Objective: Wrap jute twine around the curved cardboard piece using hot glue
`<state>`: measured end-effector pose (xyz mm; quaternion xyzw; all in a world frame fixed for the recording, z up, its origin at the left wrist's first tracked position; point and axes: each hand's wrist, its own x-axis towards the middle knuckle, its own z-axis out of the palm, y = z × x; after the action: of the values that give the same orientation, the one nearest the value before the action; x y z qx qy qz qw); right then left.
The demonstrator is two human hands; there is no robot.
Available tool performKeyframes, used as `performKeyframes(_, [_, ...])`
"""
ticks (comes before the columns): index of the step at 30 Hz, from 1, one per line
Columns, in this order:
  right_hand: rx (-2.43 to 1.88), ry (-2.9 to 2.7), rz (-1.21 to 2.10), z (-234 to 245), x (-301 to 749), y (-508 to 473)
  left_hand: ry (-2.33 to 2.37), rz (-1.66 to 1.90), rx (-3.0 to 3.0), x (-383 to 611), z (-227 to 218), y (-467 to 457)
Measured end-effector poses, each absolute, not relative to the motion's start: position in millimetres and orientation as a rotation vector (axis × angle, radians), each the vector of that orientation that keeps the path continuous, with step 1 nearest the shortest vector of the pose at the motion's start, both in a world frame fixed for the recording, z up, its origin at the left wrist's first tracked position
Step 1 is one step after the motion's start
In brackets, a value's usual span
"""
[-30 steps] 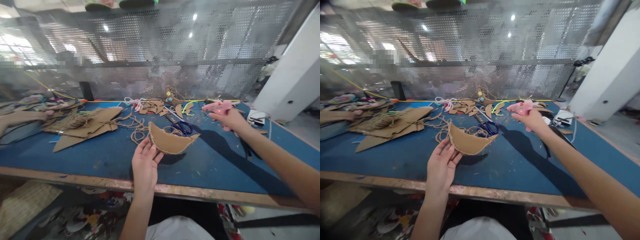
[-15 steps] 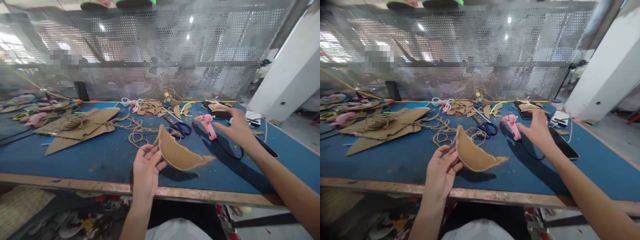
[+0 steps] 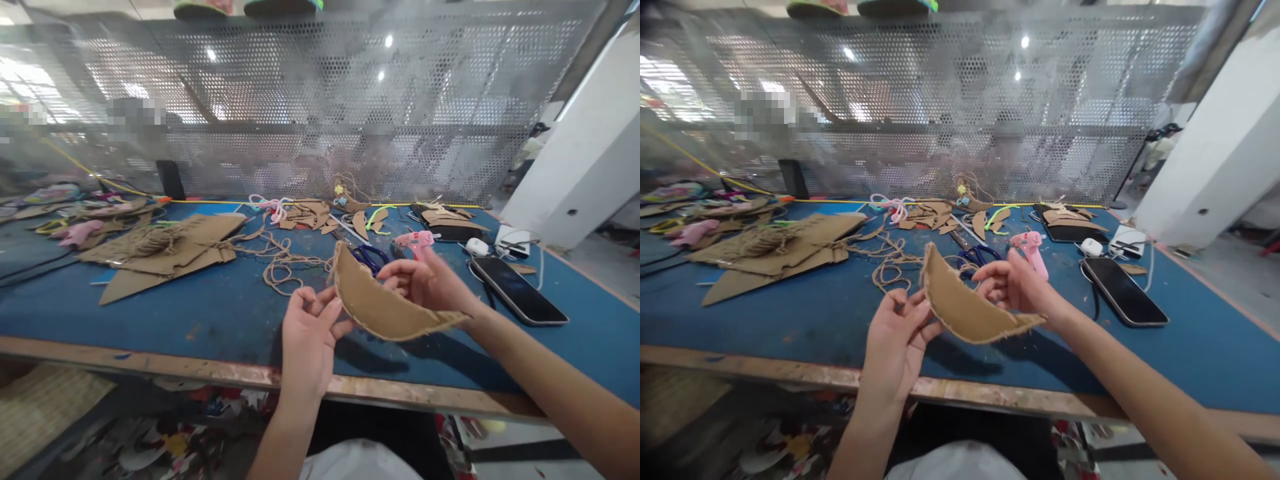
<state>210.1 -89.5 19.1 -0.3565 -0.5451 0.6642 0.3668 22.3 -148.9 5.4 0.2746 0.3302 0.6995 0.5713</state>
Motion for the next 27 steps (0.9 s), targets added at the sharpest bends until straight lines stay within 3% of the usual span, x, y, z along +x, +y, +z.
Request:
performKeyframes(4, [-0.935, -1.582, 1.638, 30, 226, -113, 0.852, 1.813, 0.719, 18, 10, -143])
performKeyframes(9, [-1.310, -1.484, 1.006, 29, 222, -155, 1.016, 1.799, 0.966, 20, 1, -143])
performKeyframes(13, [-1.379, -1.299, 0.739, 9, 223, -179, 1.262, 1.900, 1.361, 17, 6, -142])
performKeyframes(21, [-1.402, -1.245, 0.690, -20, 208, -192, 1.132, 1.583, 1.463, 28, 19, -135])
performKeyframes(27, [-1.412, -1.153, 0.700, -20, 198, -193, 1.131, 1.563, 1.289, 32, 17, -136])
